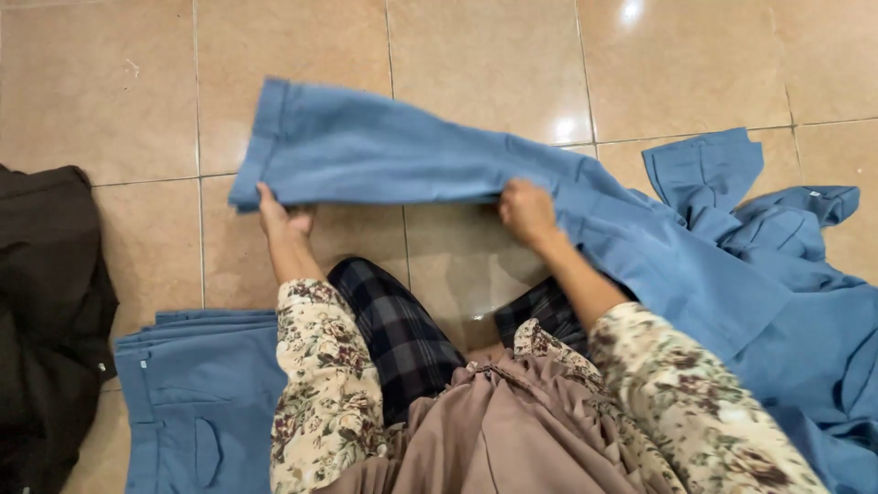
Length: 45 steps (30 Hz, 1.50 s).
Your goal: A person sits on the floor and folds blue pants into neat rectangles before stacking them.
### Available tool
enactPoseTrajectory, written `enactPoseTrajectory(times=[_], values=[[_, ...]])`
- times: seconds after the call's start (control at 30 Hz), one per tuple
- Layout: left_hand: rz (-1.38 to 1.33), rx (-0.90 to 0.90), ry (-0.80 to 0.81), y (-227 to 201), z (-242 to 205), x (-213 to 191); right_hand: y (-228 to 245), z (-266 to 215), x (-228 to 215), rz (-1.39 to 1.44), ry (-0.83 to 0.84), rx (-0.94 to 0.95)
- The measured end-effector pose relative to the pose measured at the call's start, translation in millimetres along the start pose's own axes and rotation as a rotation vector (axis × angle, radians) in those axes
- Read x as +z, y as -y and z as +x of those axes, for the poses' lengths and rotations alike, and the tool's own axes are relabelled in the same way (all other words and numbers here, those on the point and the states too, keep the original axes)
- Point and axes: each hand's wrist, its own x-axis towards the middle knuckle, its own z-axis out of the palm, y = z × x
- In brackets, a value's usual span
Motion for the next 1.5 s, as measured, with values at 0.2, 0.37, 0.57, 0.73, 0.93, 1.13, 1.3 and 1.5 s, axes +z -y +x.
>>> enactPoseTrajectory(times=[0.2, 0.37, 0.57, 0.73, 0.93, 1.13, 1.3, 1.5], values=[[0.158, -0.029, -0.252, 13.4, -16.8, -90.0, 31.7, -43.0, 68.5, 0.125, 0.221, 0.114], [0.331, 0.366, -0.512, 36.2, -80.2, -76.0, 57.2, -12.2, 22.0, 0.174, 0.099, 0.082], [0.790, 0.076, 0.035, 156.6, -224.0, -4.3, 92.2, -4.2, -12.2, 0.195, -0.028, -0.039], [0.707, -0.479, 0.307, 212.7, -223.0, 57.0, 99.3, -25.2, 4.0, 0.152, -0.051, -0.082], [0.355, -0.074, -0.016, 224.3, -112.2, 18.9, 83.5, -45.8, 8.9, -0.031, -0.064, -0.215], [0.486, 0.071, -0.057, 122.1, -63.8, -16.5, 65.5, -64.3, -13.0, -0.168, -0.213, -0.313], [0.257, 0.127, -0.005, 29.7, -53.9, -35.9, 12.0, -107.9, 66.0, -0.241, 0.262, -0.144], [0.110, 0.256, 0.001, -35.2, 4.1, -88.4, 28.0, -103.9, 39.5, 0.119, 0.395, -0.011]])
